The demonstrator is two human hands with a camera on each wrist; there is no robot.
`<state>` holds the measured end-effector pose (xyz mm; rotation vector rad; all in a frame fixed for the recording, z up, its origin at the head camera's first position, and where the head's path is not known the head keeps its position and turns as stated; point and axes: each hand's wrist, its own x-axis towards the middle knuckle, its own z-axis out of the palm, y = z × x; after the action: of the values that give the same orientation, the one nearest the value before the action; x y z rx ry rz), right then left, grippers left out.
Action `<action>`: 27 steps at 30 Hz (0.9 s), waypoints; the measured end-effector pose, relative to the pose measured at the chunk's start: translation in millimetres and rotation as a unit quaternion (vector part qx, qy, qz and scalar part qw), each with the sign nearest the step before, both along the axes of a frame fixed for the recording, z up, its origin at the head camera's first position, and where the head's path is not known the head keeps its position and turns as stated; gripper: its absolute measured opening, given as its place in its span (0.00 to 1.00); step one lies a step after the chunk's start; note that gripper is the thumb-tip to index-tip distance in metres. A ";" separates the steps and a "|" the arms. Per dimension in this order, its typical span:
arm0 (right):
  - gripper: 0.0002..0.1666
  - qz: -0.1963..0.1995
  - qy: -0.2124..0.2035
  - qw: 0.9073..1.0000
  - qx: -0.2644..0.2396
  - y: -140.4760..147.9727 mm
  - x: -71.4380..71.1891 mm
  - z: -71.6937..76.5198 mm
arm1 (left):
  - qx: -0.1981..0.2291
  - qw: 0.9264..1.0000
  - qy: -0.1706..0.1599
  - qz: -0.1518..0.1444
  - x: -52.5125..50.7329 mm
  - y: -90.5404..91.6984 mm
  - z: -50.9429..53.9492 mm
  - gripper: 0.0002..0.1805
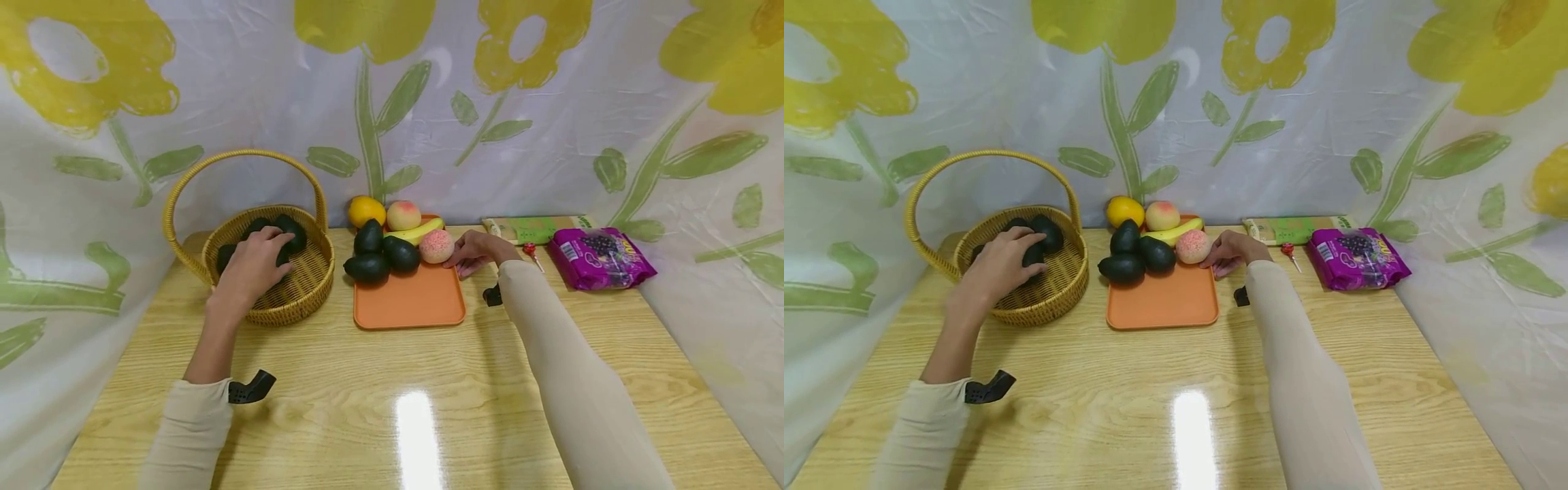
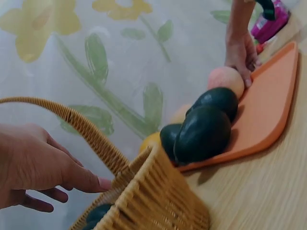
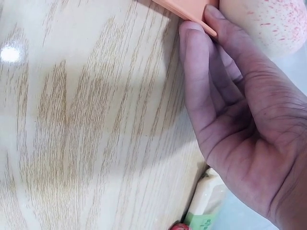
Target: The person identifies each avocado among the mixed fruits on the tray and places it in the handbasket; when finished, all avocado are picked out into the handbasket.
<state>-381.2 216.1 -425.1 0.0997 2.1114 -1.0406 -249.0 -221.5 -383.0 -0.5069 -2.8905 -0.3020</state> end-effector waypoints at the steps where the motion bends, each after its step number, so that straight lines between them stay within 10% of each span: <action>1: 0.12 0.000 0.000 1.000 0.001 -0.1 0.4 0.8 | 0.006 1.000 0.006 0.000 0.8 2.9 0.5 0.32; 17: 0.12 0.007 0.004 1.000 0.009 1.4 -1.0 0.1 | 0.094 0.993 0.062 -0.047 0.1 70.9 -0.4 0.26; 27: 0.12 0.007 0.006 1.000 0.004 4.0 -3.6 -5.6 | 0.071 0.995 -0.009 -0.074 -6.8 116.5 -15.5 0.28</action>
<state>-384.8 220.0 -430.7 0.0835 2.1246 -1.0267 -255.8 -105.0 -398.5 -0.6956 -2.8272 -0.5342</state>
